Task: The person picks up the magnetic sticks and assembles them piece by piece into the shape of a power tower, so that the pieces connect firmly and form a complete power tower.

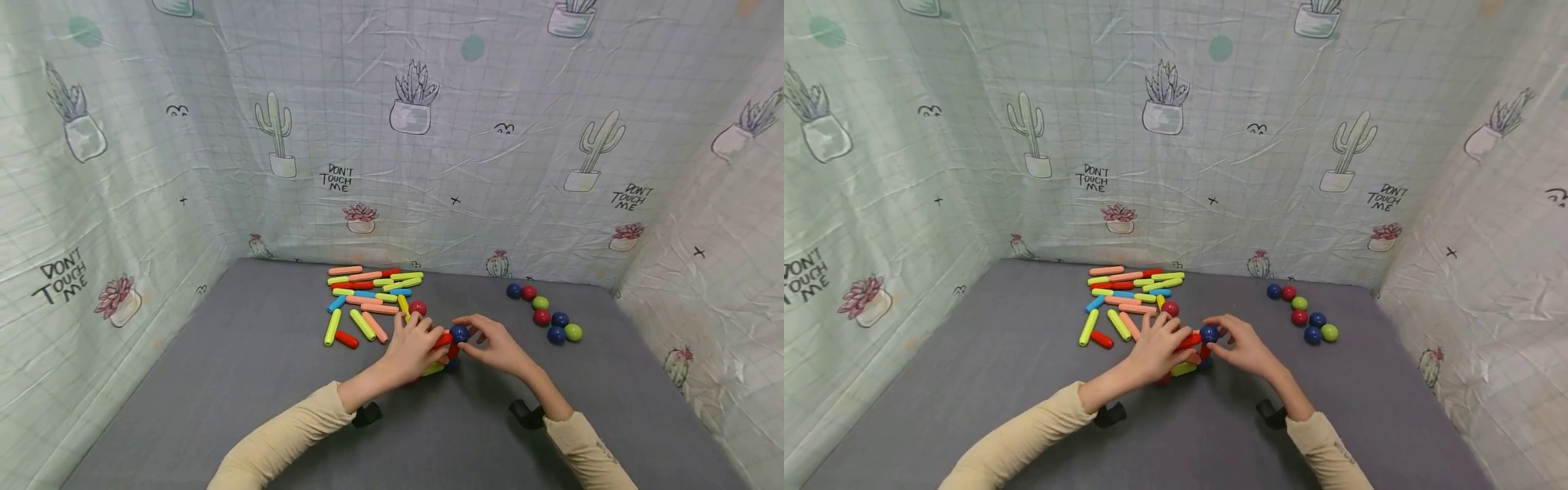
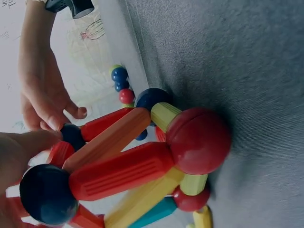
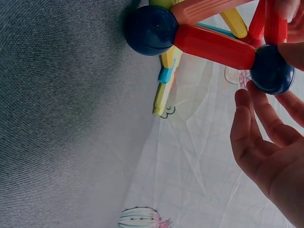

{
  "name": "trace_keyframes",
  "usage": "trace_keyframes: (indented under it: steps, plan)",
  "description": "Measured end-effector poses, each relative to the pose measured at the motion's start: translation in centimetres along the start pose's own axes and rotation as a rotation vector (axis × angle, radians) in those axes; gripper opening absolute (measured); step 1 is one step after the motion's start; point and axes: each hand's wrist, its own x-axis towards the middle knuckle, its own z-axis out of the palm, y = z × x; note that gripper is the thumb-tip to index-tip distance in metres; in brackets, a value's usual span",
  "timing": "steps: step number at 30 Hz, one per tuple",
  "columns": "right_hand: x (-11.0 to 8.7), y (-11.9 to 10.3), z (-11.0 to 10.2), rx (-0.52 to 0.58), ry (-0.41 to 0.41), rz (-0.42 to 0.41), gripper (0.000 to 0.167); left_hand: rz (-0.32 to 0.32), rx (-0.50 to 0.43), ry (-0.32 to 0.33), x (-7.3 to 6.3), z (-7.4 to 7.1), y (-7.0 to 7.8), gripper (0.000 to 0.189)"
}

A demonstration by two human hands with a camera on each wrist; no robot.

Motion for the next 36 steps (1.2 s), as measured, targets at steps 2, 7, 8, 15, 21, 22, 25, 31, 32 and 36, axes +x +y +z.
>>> trace_keyframes:
  steps: [2, 7, 8, 15, 21, 22, 25, 31, 32, 36]
  plan:
    - [0.0, 0.1, 0.0, 0.035, -0.038, 0.034, 0.037, -0.035, -0.089, 0.063, -0.6, -0.1, -0.2, 0.035]
    - [-0.4, 0.8, 0.0, 0.163, -0.24, 0.155, 0.048, -0.269, -0.548, 0.26, -3.0, -0.3, -0.6, 0.026]
    - [-0.5, 1.1, 0.1, 0.187, -0.284, 0.171, 0.049, -0.347, -0.681, 0.265, -3.5, -0.3, -0.8, 0.022]
    - [-1.0, 2.9, 0.9, 0.401, -0.407, 0.239, 0.051, -0.994, -1.352, -0.043, -6.6, -0.7, -2.1, 0.035]
    - [-1.1, 3.5, 1.4, 0.531, -0.437, 0.351, 0.057, -1.19, -1.655, -0.338, -7.7, -0.6, -2.1, 0.049]
    - [-1.1, 3.5, 1.4, 0.537, -0.442, 0.361, 0.057, -1.2, -1.683, -0.358, -7.7, -0.6, -2.0, 0.05]
    - [-1.2, 3.4, 1.3, 0.543, -0.463, 0.374, 0.057, -1.216, -1.718, -0.375, -7.3, -0.7, -1.8, 0.051]
    - [-1.6, 2.7, 0.8, 0.608, -0.53, 0.381, 0.052, -1.252, -1.684, -0.337, -5.7, -0.4, -2.8, 0.051]
    - [-1.7, 2.5, 1.0, 0.633, -0.541, 0.384, 0.051, -1.266, -1.686, -0.322, -5.3, -0.2, -3.1, 0.05]
    - [-1.8, 1.3, 2.2, 0.757, -0.564, 0.422, 0.048, -1.317, -1.724, -0.27, -3.9, 0.8, -4.3, 0.048]
